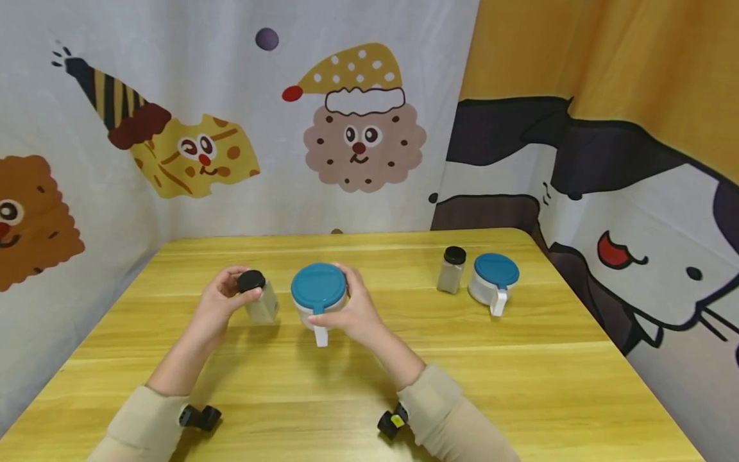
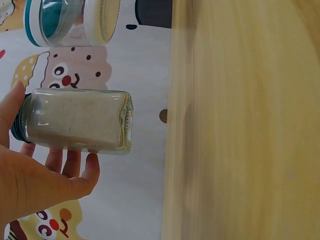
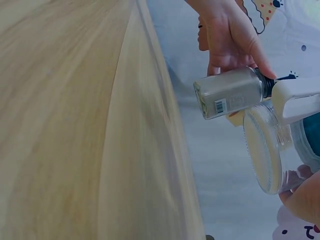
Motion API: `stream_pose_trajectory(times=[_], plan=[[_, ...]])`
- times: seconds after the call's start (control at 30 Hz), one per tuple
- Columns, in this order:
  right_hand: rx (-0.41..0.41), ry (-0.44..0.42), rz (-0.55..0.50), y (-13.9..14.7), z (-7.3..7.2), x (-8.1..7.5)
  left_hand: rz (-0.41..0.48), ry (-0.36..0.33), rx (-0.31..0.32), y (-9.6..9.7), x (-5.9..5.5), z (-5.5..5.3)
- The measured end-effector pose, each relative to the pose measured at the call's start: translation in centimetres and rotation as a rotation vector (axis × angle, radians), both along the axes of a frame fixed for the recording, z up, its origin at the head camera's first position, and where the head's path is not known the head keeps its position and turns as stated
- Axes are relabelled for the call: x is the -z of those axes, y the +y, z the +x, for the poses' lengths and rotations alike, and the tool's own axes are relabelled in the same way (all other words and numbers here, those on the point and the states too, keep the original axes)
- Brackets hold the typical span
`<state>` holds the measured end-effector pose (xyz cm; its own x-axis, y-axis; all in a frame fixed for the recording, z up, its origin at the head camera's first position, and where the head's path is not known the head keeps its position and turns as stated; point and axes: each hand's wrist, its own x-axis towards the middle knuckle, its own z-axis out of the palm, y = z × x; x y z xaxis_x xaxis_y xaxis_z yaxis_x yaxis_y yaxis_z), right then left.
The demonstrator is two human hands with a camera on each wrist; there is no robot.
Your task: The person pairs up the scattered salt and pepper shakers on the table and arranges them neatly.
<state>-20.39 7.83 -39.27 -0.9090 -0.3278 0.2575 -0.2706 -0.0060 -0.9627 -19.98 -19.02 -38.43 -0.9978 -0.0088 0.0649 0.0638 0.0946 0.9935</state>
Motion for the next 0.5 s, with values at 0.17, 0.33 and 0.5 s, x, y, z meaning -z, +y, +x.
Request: stream_pose_trajectory(times=[0.17, 0.33, 0.5], plan=[[0.001, 0.004, -0.003, -0.4, 0.0, 0.0, -0.009, -0.006, 0.001, -0.2, 0.0, -0.1], [0.0, -0.012, -0.009, -0.8, 0.1, 0.0, -0.023, -0.016, -0.004, -0.5, 0.1, -0.3], [-0.007, -0.016, -0.013, -1.2, 0.1, 0.2, -0.016, -0.013, -0.002, -0.8, 0.4, -0.5]])
